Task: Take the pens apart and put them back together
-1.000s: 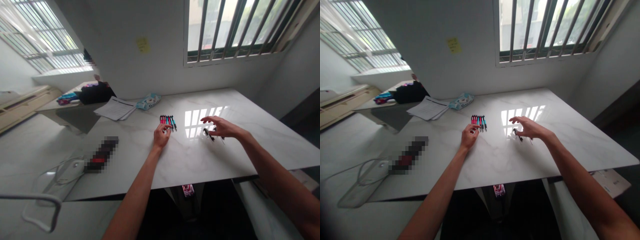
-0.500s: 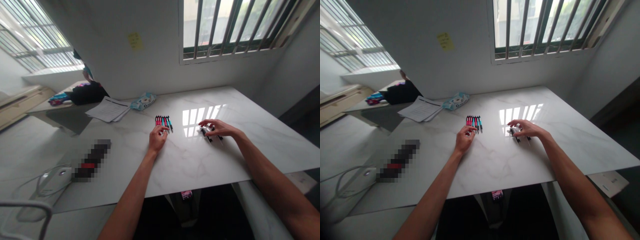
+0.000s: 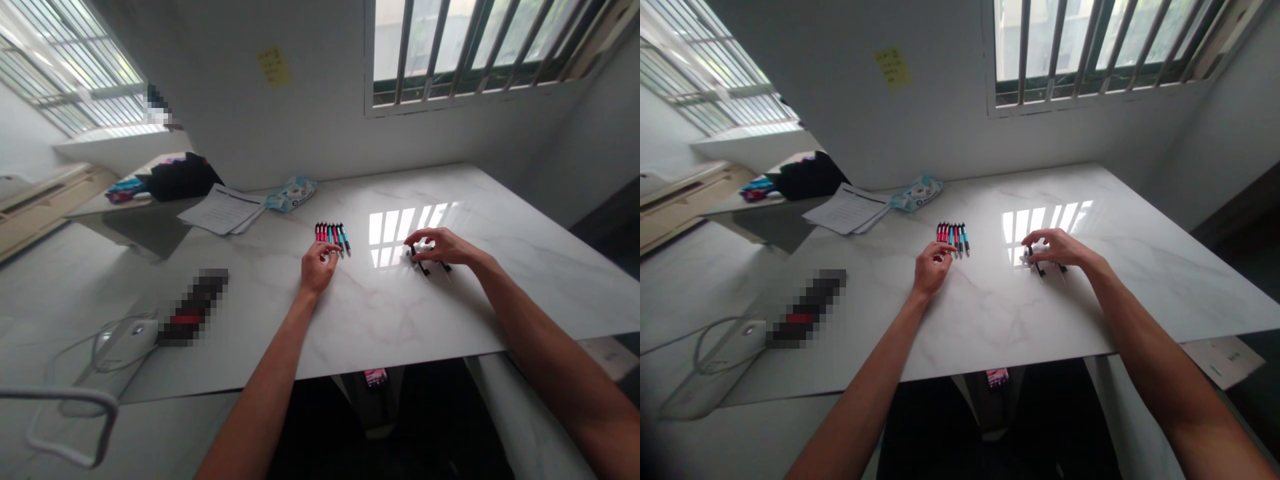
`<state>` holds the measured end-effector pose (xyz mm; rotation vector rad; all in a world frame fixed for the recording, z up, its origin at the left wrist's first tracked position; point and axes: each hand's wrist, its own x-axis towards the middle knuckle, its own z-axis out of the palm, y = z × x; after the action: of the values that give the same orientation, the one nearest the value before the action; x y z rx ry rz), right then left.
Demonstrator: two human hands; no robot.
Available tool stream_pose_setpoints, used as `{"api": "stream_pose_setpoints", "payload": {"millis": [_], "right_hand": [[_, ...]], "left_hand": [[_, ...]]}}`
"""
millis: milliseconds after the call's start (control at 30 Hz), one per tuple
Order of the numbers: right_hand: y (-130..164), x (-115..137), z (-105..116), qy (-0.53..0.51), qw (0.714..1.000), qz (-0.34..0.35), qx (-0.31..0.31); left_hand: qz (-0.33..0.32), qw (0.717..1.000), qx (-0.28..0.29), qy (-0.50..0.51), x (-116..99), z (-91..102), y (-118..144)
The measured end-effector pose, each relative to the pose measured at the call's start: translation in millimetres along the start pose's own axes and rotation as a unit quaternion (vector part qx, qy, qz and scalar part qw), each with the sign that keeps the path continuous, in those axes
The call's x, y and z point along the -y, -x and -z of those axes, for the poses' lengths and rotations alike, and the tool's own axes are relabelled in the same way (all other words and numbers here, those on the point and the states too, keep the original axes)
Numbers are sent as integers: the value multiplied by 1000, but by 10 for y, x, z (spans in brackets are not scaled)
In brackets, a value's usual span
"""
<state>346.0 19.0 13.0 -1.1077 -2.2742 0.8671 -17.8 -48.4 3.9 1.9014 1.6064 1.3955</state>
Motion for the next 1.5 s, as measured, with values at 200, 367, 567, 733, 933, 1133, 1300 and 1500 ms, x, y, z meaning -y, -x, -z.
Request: {"api": "stream_pose_setpoints", "payload": {"millis": [200,367,567,733,933,1133,1300,1500], "right_hand": [[6,-93,29,-22,999,-3,-39],[4,-86,31,-67,997,-6,-48],[29,-17,139,-193,978,-28,-77],[-40,167,-23,-282,948,0,-147],[-170,517,-524,-310,949,27,-57],[-150,669,-694,-314,948,37,-42],[-123,692,-653,-298,954,34,14],[-103,357,-311,-65,988,6,-143]], "left_hand": [[-5,1000,-1,6,-6,-7,1],[-9,1000,-2,3,-13,-13,5],[-16,1000,17,13,-42,-9,-5],[20,986,102,132,-190,-60,42],[55,941,255,215,-369,-171,163],[28,944,277,180,-387,-230,192],[28,941,287,177,-370,-249,203],[26,956,247,154,-319,-238,196]]}}
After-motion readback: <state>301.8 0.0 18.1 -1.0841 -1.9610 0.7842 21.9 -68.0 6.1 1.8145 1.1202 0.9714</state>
